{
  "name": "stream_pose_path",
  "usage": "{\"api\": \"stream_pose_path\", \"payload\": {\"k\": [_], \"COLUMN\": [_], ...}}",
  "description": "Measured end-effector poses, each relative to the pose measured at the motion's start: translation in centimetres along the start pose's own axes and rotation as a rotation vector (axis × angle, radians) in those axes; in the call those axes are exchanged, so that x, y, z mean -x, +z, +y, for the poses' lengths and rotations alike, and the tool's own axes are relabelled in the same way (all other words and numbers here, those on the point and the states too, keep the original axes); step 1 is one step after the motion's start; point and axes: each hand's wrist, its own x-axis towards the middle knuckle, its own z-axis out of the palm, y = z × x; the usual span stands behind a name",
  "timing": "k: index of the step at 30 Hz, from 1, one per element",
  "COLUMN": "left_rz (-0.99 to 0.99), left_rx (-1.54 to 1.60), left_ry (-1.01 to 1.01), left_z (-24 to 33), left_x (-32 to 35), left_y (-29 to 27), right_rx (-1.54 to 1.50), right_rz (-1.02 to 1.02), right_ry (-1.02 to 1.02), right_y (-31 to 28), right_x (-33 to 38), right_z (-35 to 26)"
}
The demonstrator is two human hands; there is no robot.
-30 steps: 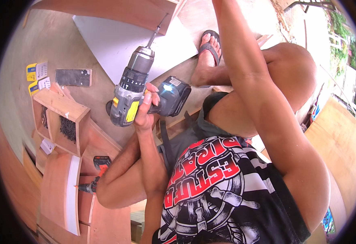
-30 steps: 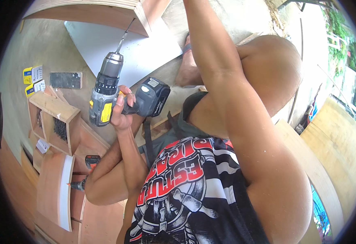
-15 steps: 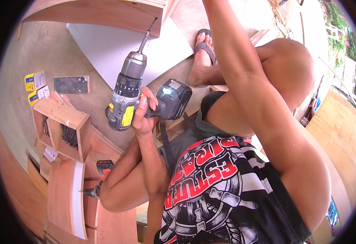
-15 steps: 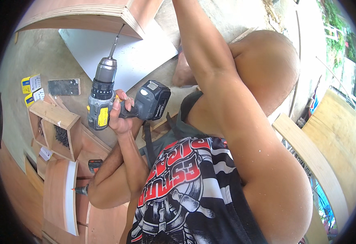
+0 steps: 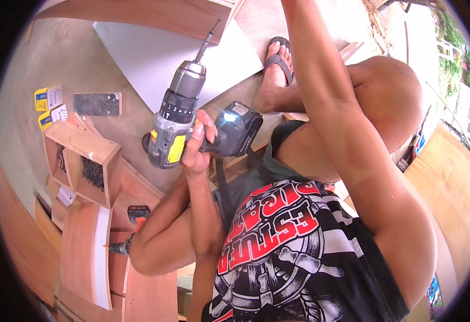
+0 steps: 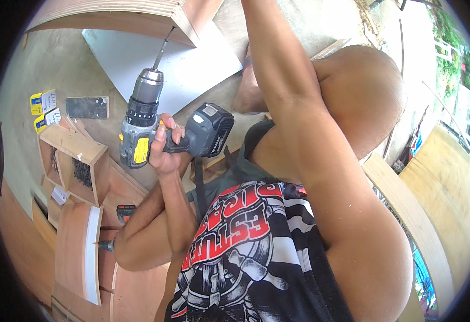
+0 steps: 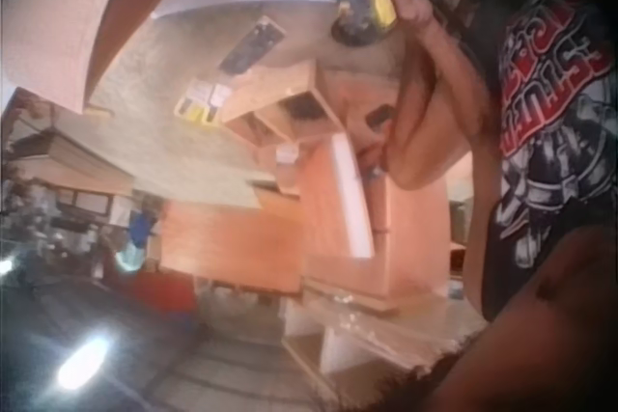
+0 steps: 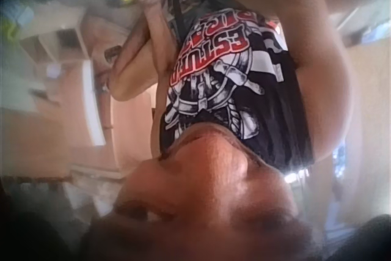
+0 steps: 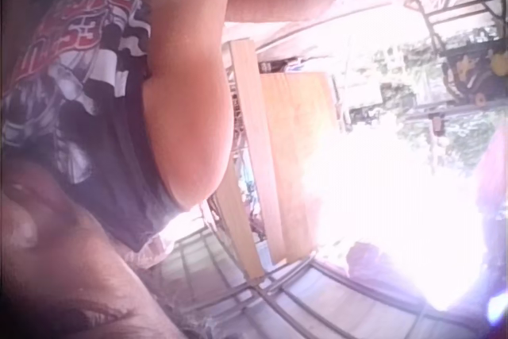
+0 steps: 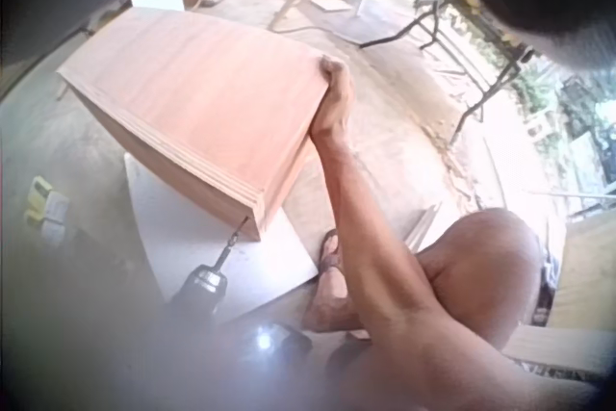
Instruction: The person assembles a wooden box by aligning and screwing together wooden panels using a cordless drill. They handle screws and panels, occasionally adjusting the box orientation to access different sides.
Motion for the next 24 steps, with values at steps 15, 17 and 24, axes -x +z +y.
{"api": "stream_pose_path", "payload": {"k": [15,17,24], "left_rz": [0.01,0.022,0.033], "left_rx": [-0.041,-0.051,0.2], "left_ry": [0.017,0.018,-0.053], "left_z": [0.3,0.4,-0.5], "left_x": [-1.3,-1.4,-1.6], "left_y": [1.5,1.7,2.6], "right_rx": [0.005,-0.023,0.054], "right_rz": [-0.017,-0.051,0.009], "right_ry": [0.008,0.033,0.072], "right_y": [-0.2,0.1,0.9], "right_x": [-0.2,0.4,0.9], "right_z": [0.5,0.0,-1.1]}}
